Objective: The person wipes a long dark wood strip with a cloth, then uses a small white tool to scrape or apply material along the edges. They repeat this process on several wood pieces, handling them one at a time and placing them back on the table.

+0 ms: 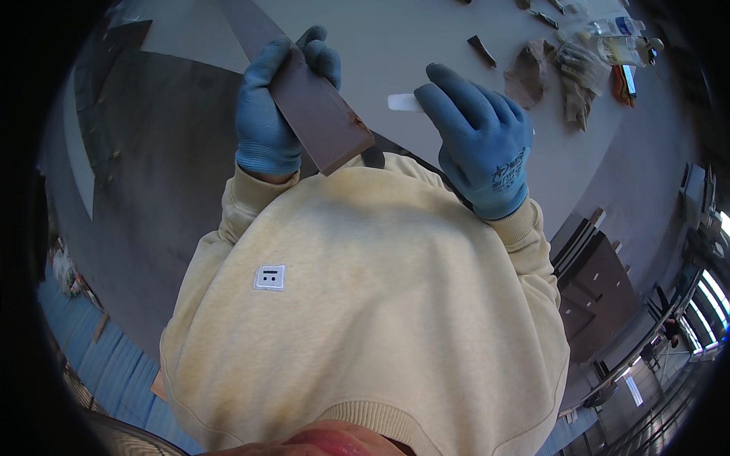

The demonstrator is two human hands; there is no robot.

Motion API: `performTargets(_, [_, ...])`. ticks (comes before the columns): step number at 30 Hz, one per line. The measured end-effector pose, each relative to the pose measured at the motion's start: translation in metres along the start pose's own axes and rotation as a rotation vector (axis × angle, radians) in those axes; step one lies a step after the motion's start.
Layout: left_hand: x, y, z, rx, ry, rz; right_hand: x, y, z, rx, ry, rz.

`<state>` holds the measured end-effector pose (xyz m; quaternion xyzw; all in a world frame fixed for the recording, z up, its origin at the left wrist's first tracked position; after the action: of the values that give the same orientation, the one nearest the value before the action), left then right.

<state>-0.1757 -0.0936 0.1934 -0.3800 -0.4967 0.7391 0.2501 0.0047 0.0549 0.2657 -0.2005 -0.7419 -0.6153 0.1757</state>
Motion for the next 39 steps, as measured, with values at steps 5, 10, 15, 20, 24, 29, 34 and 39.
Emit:
performTargets(5, [0.007, 0.002, -0.008, 0.049, -0.011, 0.036, 0.004, 0.015, -0.013, -0.111, 0.005, -0.017])
performTargets(10, [0.012, 0.002, -0.01, 0.082, -0.039, 0.068, 0.008, 0.016, -0.019, -0.175, -0.007, -0.07])
performTargets(15, [0.013, 0.002, -0.013, 0.14, -0.048, 0.108, 0.012, 0.016, -0.022, -0.168, -0.041, -0.119])
performTargets(20, [0.014, 0.001, -0.012, 0.148, -0.039, 0.09, 0.015, 0.012, -0.024, -0.173, -0.049, -0.156])
performTargets(24, [0.015, 0.003, -0.012, 0.135, -0.03, 0.102, 0.016, 0.01, -0.025, -0.189, -0.014, -0.141])
performTargets(29, [0.015, 0.003, -0.012, 0.155, -0.044, 0.078, 0.016, 0.006, -0.027, -0.216, 0.011, -0.116])
performTargets(34, [0.016, 0.005, -0.012, 0.141, -0.032, 0.091, 0.017, 0.007, -0.031, -0.235, 0.029, -0.105])
performTargets(39, [0.015, 0.006, -0.012, 0.162, -0.062, 0.126, 0.015, 0.01, -0.032, -0.218, 0.01, -0.157])
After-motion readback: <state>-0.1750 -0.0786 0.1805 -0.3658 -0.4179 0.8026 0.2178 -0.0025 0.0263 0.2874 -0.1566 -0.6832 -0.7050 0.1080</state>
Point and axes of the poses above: each hand's wrist, its own x-axis towards the middle knuckle, its own y-axis out of the back of the hand, z = x × y, the point moved 5 cm from there along x, towards the middle knuckle, and after that the axes turned 4 degrees about -x, right-handed, at the moved point
